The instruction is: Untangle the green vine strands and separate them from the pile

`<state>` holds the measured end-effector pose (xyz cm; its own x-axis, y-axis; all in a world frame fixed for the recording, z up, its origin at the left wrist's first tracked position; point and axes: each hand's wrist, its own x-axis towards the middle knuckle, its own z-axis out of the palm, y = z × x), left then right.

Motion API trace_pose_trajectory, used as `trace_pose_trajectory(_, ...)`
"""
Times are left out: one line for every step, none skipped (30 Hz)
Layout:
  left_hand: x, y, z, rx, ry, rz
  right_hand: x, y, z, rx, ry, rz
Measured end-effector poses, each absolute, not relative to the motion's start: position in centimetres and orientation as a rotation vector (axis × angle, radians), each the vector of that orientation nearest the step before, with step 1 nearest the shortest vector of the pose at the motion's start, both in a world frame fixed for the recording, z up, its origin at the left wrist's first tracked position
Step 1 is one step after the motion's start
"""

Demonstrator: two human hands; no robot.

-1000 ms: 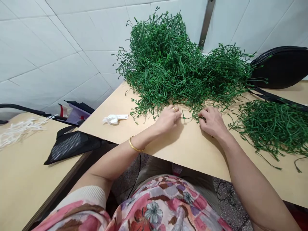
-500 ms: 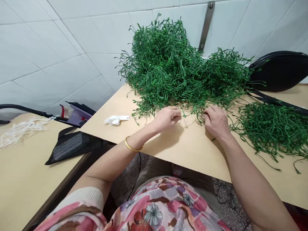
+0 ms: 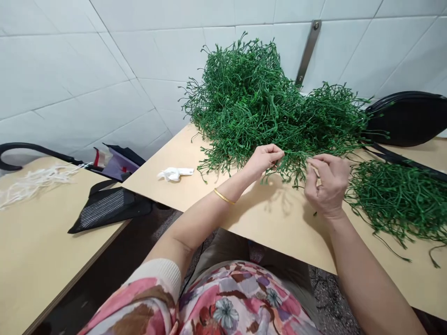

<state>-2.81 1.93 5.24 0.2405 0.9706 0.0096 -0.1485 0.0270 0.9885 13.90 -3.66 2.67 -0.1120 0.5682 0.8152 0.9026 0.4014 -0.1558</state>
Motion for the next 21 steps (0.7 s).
trace_pose_trajectory(-2.6,2.0,4.9,1.164,0.903,1.079,13.9,-3.6,2.6,-1.269,-1.857,-0.47)
trace_pose_trajectory(-2.5,2.1,4.6,1.135,0.882,1.061,14.0,-3.4,2.4,-1.281,-1.92,-0.461)
trace_pose_trajectory(-2.4,2.1,4.3,1.109,0.863,1.04,14.2,-3.2,2.1,-1.31,-1.984,-0.462)
trace_pose_trajectory(-2.4,2.2,4.0,1.087,0.843,1.021,14.5,-2.9,1.8,-1.352,-2.041,-0.465)
trace_pose_trajectory(-2.4,2.3,3.6,1.077,0.824,1.005,14.9,-2.5,1.4,-1.402,-2.085,-0.465)
trace_pose_trajectory(-2.4,2.4,3.3,1.079,0.807,0.987,15.3,-2.1,1.0,-1.451,-2.115,-0.46)
trace_pose_trajectory(-2.5,2.5,2.9,1.092,0.791,0.964,15.7,-1.7,0.6,-1.495,-2.135,-0.448)
trace_pose_trajectory(-2.6,2.6,2.6,1.112,0.778,0.932,16.1,-1.4,0.3,-1.532,-2.143,-0.427)
trace_pose_trajectory(-2.7,2.6,2.3,1.133,0.77,0.899,16.5,-1.1,0.1,-1.561,-2.139,-0.401)
trace_pose_trajectory(-2.8,2.6,2.0,1.15,0.766,0.871,16.8,-1.0,-0.1,-1.578,-2.13,-0.371)
trace_pose_trajectory(-2.9,2.6,1.8,1.156,0.765,0.855,17.0,-0.9,0.0,-1.58,-2.122,-0.338)
trace_pose_trajectory(-2.9,2.6,1.6,1.153,0.77,0.858,17.2,-0.9,0.1,-1.569,-2.107,-0.304)
trace_pose_trajectory(-2.9,2.5,1.5,1.148,0.778,0.875,17.2,-1.1,0.4,-1.542,-2.08,-0.272)
trace_pose_trajectory(-2.9,2.5,1.4,1.146,0.785,0.897,17.1,-1.3,0.9,-1.501,-2.038,-0.243)
trace_pose_trajectory(-2.9,2.5,1.4,1.148,0.791,0.91,17.0,-1.6,1.3,-1.449,-1.982,-0.219)
trace_pose_trajectory(-2.8,2.5,1.3,1.154,0.795,0.914,16.7,-1.9,1.8,-1.387,-1.918,-0.196)
trace_pose_trajectory(-2.8,2.4,1.3,1.162,0.799,0.911,16.4,-2.3,2.3,-1.321,-1.855,-0.169)
trace_pose_trajectory(-2.8,2.4,1.3,1.169,0.8,0.905,16.0,-2.7,2.7,-1.259,-1.804,-0.127)
trace_pose_trajectory(-2.8,2.4,1.3,1.173,0.798,0.895,15.5,-3.0,3.0,-1.214,-1.772,-0.061)
trace_pose_trajectory(-2.8,2.4,1.3,1.174,0.794,0.888,15.1,-3.2,3.1,-1.192,-1.753,0.034)
trace_pose_trajectory(-2.9,2.4,1.2,1.175,0.788,0.882,14.7,-3.3,3.1,-1.191,-1.741,0.149)
